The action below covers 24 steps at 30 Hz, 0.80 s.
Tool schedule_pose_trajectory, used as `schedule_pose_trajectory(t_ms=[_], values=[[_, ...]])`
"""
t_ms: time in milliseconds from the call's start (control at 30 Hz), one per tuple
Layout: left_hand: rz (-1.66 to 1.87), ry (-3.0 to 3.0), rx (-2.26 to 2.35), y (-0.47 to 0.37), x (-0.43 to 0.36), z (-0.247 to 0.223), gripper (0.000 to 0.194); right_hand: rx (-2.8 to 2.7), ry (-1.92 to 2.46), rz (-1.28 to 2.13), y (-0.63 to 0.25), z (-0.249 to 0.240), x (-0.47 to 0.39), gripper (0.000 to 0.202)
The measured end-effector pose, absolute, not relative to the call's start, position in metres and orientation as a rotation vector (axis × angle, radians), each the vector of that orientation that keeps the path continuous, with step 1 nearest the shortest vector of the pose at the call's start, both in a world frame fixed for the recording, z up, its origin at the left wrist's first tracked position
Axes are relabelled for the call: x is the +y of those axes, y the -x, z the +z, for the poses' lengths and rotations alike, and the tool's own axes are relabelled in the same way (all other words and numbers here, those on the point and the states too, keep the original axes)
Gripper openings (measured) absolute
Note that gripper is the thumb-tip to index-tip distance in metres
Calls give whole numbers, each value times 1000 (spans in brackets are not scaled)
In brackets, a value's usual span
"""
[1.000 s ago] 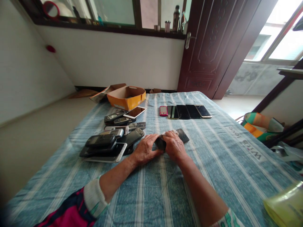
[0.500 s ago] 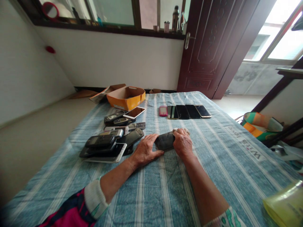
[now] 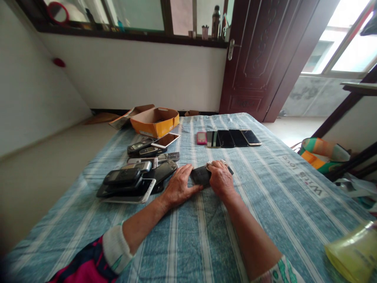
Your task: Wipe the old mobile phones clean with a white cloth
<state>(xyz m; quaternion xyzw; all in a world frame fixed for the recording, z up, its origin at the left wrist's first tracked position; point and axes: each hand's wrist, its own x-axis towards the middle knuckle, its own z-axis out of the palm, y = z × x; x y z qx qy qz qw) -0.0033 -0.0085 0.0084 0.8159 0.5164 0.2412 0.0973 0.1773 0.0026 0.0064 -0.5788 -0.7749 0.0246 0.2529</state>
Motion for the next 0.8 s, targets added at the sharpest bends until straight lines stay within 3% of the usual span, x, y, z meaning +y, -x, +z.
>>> schedule_pose_trajectory(t_ms=[300,600,800], values=[[591,-2390,1667,1,-10,11,55,-2281,1170,213,-155,7,-12,41],[573,-2368,1662,1,-10,12,71,-2023,1661,80,-186,1,4,44],[558,-2360,1668,1,-10,11,69,-2094,1523,149,-167,0,-13,42]])
